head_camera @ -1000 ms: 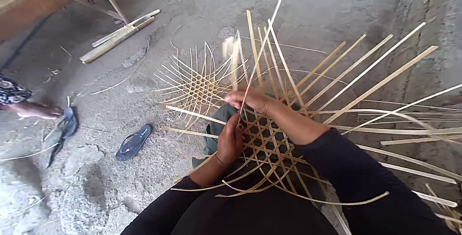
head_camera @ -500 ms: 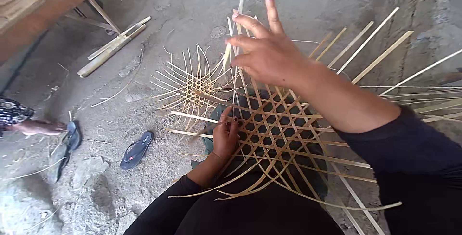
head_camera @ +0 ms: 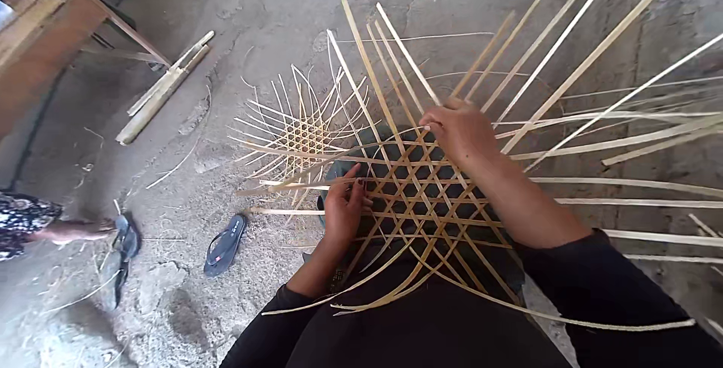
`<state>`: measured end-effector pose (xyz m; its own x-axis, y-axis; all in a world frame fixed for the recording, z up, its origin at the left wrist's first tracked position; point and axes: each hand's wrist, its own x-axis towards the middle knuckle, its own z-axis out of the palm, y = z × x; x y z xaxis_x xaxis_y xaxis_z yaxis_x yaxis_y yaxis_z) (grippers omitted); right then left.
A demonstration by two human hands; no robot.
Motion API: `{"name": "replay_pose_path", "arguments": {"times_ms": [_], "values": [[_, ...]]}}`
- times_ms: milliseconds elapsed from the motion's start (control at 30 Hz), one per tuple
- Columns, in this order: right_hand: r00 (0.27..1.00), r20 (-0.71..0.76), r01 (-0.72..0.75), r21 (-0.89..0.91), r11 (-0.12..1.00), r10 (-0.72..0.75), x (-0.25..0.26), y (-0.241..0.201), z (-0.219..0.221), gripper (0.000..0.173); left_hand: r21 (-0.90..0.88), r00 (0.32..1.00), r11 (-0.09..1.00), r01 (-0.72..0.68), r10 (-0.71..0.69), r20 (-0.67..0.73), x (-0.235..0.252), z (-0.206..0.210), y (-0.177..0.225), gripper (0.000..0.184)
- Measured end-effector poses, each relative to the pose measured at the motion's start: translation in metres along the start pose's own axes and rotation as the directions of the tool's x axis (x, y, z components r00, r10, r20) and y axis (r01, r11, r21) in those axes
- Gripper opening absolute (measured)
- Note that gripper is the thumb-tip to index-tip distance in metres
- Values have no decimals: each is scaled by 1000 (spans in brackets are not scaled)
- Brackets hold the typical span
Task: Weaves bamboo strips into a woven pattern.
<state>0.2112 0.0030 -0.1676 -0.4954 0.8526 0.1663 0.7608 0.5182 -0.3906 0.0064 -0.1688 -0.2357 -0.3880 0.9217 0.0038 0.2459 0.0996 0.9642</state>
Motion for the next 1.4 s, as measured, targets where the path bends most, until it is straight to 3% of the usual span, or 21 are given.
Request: {"name": "replay_pose_path", "arguments": {"times_ms": [67, 100, 200, 300, 400, 567, 833, 1033, 1267, 1333, 1400], "values": [[997, -77, -8, 32, 999, 10, -11, 6, 13, 18, 293, 989, 947, -130, 103, 106, -1, -20, 7, 30], [993, -117, 2, 40, 999, 2, -15, 9, 20, 19, 468, 975, 858, -211, 149, 167, -3, -31, 15, 28], [972, -229, 66, 68, 996, -49, -22, 19, 38, 22, 648, 946, 699, -301, 135, 294, -10, -48, 36, 27], [958, -277, 114, 127, 985, -76, -25, 24, 45, 23, 614, 936, 736, -286, 79, 342, -14, -37, 36, 56], [951, -299, 133, 156, 979, -82, -27, 25, 48, 23, 576, 937, 766, -286, 98, 335, -14, -28, 29, 67], [939, -336, 131, 146, 981, -75, -28, 26, 51, 23, 654, 932, 681, -330, 123, 341, -9, -25, 38, 62], [938, -346, 103, 196, 975, -29, -27, 28, 57, 21, 584, 950, 761, -281, 135, 281, -3, -17, 30, 64], [933, -359, 88, 236, 968, 3, -27, 29, 56, 21, 641, 927, 740, -206, -62, 369, 15, -21, 44, 77], [925, -378, 56, 244, 968, 42, -28, 28, 57, 20, 701, 911, 682, -208, -125, 393, 16, -22, 56, 76], [927, -373, 71, 247, 966, 27, -27, 29, 56, 20, 607, 945, 765, -216, 8, 326, 12, -20, 59, 61], [929, -369, 84, 256, 963, 17, -27, 29, 55, 20, 229, 980, 965, -128, 87, 179, 13, -13, 57, 38]]}}
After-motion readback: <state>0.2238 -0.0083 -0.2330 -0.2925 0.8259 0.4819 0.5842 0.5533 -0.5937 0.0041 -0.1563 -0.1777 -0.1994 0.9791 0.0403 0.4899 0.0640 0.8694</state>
